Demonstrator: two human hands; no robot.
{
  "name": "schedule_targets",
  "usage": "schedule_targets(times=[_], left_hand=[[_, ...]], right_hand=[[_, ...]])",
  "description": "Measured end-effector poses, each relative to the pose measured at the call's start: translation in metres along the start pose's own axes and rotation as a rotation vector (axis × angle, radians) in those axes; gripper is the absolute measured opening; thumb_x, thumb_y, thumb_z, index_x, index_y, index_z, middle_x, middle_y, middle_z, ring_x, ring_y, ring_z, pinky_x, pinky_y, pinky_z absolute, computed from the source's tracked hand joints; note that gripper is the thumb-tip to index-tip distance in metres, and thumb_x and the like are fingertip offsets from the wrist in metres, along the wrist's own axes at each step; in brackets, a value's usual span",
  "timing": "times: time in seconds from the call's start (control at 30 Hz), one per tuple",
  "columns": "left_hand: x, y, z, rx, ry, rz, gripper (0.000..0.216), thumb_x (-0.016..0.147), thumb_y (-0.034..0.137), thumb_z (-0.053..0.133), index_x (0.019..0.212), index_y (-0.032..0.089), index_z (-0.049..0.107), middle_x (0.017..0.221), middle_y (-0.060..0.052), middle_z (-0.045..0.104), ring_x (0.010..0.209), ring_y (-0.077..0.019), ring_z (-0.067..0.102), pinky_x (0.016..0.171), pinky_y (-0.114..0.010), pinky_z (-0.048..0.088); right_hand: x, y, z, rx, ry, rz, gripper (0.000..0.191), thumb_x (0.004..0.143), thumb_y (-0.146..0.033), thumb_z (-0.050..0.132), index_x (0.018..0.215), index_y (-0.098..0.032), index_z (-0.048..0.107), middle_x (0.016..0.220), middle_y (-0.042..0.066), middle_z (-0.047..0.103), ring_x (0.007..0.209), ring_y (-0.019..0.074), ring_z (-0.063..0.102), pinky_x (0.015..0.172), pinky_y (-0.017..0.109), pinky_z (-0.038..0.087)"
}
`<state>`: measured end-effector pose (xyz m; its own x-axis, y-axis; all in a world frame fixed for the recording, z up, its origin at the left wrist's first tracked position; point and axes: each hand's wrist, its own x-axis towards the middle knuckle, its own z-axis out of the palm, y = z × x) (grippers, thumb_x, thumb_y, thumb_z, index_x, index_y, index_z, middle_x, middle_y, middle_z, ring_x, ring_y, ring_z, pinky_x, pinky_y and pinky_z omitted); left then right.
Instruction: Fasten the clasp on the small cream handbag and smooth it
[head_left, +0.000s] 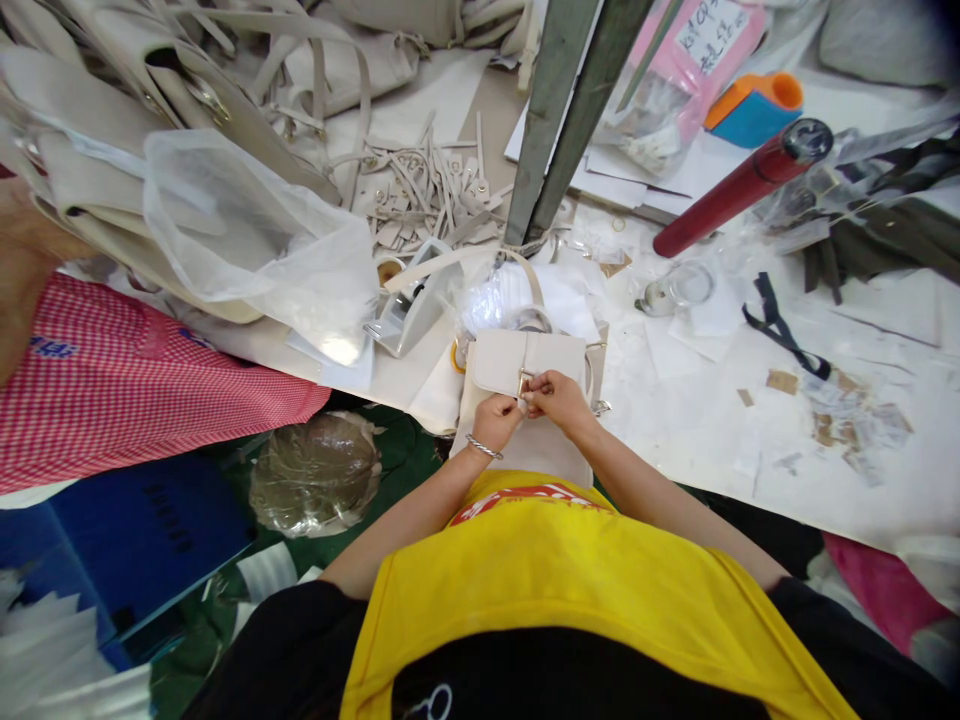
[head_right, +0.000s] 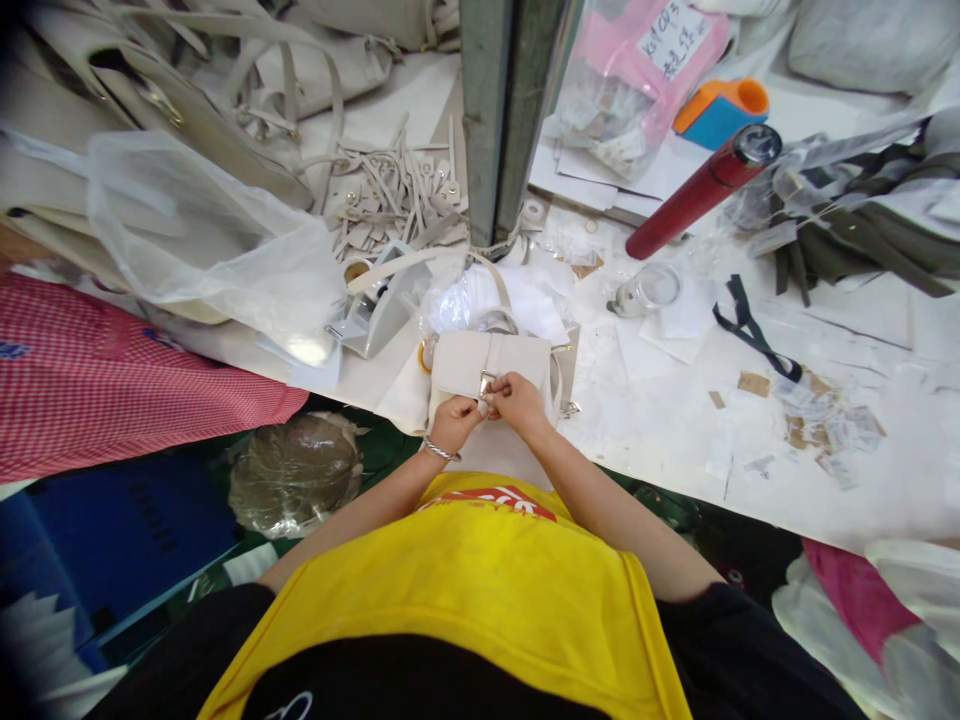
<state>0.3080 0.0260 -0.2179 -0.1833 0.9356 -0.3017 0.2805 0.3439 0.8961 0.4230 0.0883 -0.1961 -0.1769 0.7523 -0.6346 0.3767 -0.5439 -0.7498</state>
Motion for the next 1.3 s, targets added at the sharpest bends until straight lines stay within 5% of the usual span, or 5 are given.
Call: schedule_targets(times=[0.57, 0.83, 1.3], left_hand=[[0.001, 0.005, -0.001, -0.046, -0.007, -0.025, 0.023, 0.065, 0.026, 0.054, 0.048, 0.015, 0.043, 0.049, 0.005, 0.036, 0.051, -0.0067, 0.035, 0.050, -0.021, 0.029], [0.000, 0.009, 0.005, -0.014, 0.024, 0.035, 0.023, 0.067, 0.025, 0.051, 0.048, 0.016, 0.042, 0.051, 0.004, 0.040, 0.053, -0.0080, 0.037, 0.052, -0.022, 0.031], [0.000, 0.010, 0.005, 0.057, 0.052, 0.094, 0.023, 0.065, 0.018, 0.049, 0.045, 0.016, 0.037, 0.049, 0.004, 0.036, 0.052, -0.0081, 0.035, 0.050, -0.022, 0.028]], right_hand=[[-0.004, -0.011, -0.007, -0.022, -0.058, -0.025, 0.011, 0.065, -0.016, 0.057, 0.070, -0.017, 0.048, 0.056, -0.001, 0.056, 0.048, 0.0138, 0.055, 0.046, 0.028, 0.050], [-0.033, -0.011, -0.004, -0.609, 0.198, -0.527, 0.012, 0.074, -0.020, 0.048, 0.083, -0.019, 0.056, 0.084, 0.004, 0.056, 0.075, 0.0157, 0.053, 0.069, 0.028, 0.043], [-0.024, -0.013, 0.003, -0.924, 0.195, -0.489, 0.011, 0.080, -0.021, 0.040, 0.079, -0.018, 0.050, 0.081, 0.005, 0.052, 0.072, 0.0171, 0.050, 0.062, 0.027, 0.036]])
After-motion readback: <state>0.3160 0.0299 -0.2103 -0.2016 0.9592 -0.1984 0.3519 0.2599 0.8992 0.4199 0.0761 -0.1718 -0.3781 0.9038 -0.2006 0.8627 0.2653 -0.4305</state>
